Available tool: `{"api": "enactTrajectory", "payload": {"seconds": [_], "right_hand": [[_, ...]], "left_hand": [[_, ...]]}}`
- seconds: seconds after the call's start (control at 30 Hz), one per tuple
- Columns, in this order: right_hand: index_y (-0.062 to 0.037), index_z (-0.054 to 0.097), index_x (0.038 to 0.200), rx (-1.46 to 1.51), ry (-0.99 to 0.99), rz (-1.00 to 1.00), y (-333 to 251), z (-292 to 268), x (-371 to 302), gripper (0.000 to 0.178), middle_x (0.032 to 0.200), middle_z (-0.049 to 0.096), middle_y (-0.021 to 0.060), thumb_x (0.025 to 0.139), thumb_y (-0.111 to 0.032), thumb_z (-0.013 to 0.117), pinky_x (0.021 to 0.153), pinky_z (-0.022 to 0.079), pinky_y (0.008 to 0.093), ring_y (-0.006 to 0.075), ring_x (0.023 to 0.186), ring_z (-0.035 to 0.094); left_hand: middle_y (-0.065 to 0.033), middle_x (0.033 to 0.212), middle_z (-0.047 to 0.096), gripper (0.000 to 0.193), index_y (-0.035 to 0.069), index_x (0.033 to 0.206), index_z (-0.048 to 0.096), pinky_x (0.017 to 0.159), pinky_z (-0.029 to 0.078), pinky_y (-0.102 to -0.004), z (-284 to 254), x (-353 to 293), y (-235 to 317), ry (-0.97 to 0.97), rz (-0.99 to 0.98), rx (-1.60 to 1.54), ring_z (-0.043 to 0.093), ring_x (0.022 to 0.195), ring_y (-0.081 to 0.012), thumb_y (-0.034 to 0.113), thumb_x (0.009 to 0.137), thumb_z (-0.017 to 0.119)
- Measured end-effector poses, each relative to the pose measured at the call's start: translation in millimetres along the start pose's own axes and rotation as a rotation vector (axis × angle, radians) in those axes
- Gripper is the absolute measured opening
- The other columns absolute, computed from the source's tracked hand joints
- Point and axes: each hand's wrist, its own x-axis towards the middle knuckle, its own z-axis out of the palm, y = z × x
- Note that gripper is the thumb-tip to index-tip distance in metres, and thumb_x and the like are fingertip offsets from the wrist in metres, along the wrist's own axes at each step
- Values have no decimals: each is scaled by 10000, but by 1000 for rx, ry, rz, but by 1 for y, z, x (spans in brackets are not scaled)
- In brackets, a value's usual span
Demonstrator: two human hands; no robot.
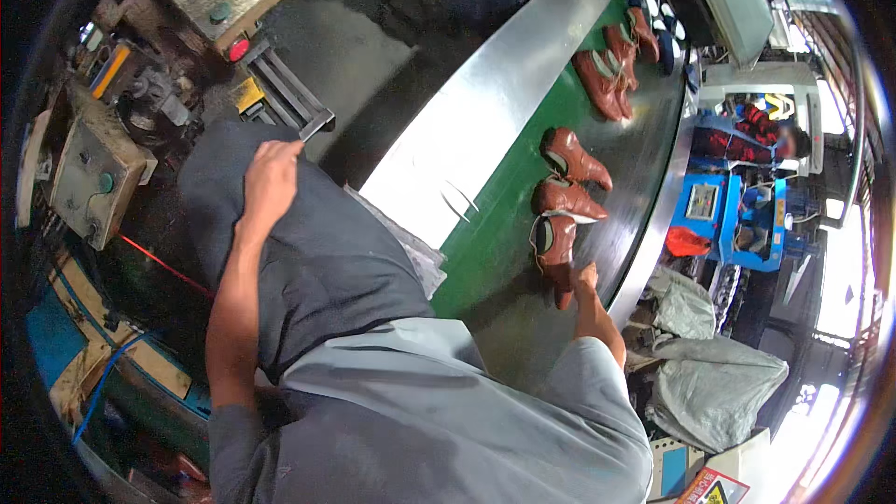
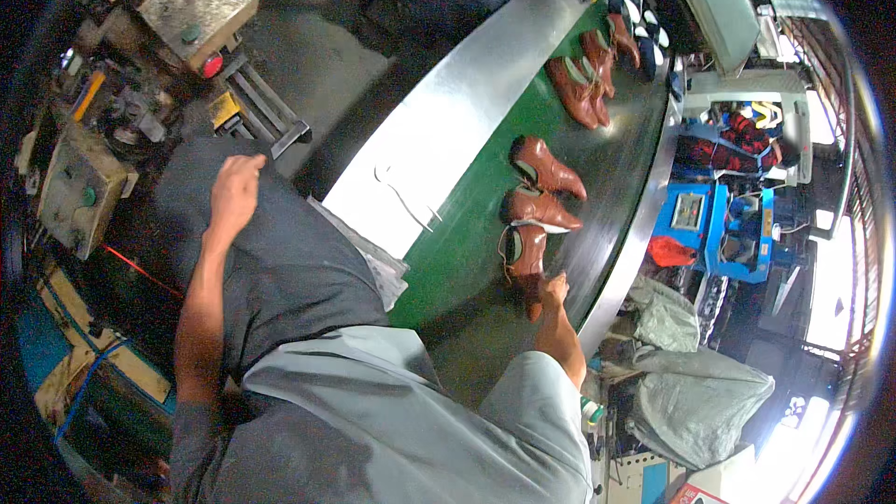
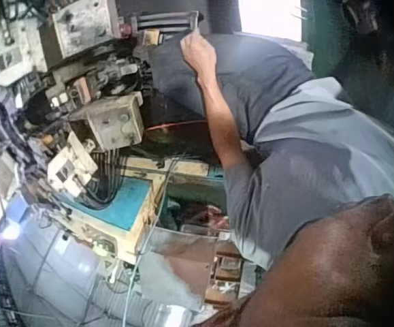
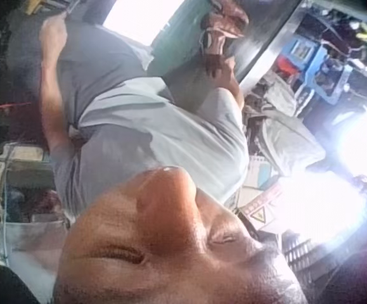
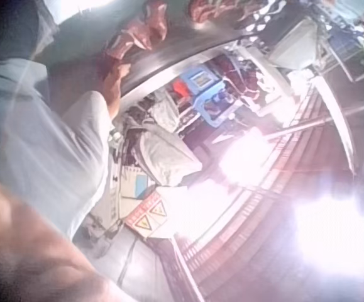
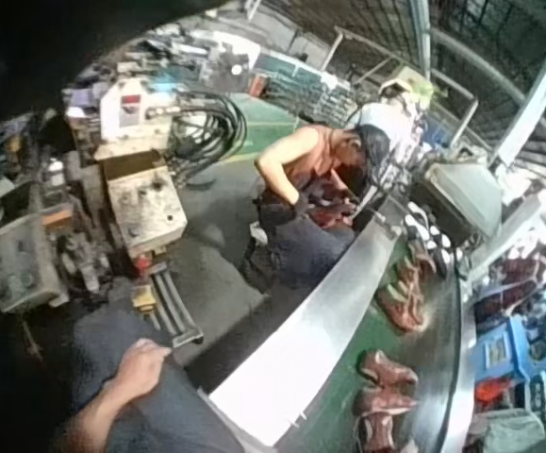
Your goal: Manually adjust and lasting the upper part of leather shoes onto a mold using a machine and hand tools.
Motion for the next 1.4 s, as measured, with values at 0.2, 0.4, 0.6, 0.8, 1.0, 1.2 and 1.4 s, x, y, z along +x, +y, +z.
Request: {"api": "enactTrajectory", "payload": {"seconds": [0.2,0.4,0.6,0.8,1.0,1.2,1.4], "right_hand": [[-79,409,1568,757,-354,-318,8,-5,-4,978,1387,641,102,733,-83,919,1083,522,416,243,1248,628],[-81,330,1633,1062,-498,-503,-13,58,-109,1005,1469,583,82,790,-36,875,1131,476,402,242,1320,579],[-63,247,1691,1339,-141,-219,-73,107,-194,1011,1445,571,153,824,-24,767,1033,521,406,267,1246,604],[-83,405,1616,1455,-534,-352,-182,2,-290,868,1387,614,104,831,-124,772,1029,532,412,270,1194,635],[-36,255,1696,1136,-655,-884,-329,-81,-390,953,1508,554,157,951,-258,805,1172,456,417,297,1371,555],[1,350,1639,1158,-1275,-870,-427,-60,-458,759,1472,586,98,1007,-150,741,1149,445,372,205,1327,570],[56,426,1593,837,-1040,-1266,-445,-37,-486,770,1510,568,179,976,-212,801,1126,471,395,293,1339,582]], "left_hand": [[-165,1076,749,273,-35,1157,735,958,539,-460,12,16,14,34,-3,-57,679,1067,-374,-34,919,603],[-144,1061,762,244,-9,1151,748,944,550,-454,1,1,12,26,-135,30,690,1056,-362,-20,947,614],[-132,1037,763,237,-1,1121,752,922,551,-461,7,16,21,73,-95,-11,692,1027,-362,-32,915,639],[-191,1189,760,331,24,1361,684,948,571,-382,33,31,49,64,-220,-545,727,1101,-277,141,1059,618],[-95,1350,696,516,118,1487,613,988,559,-355,2,80,125,-57,-765,-1605,676,1163,-179,480,1141,486],[-43,1394,688,426,112,1408,682,1100,511,-361,-62,43,48,370,-590,-1592,643,1255,-161,397,1155,494],[-138,1265,742,316,3,1331,705,999,552,-362,-120,-21,19,491,-367,-555,708,1144,-222,163,1061,671]]}}
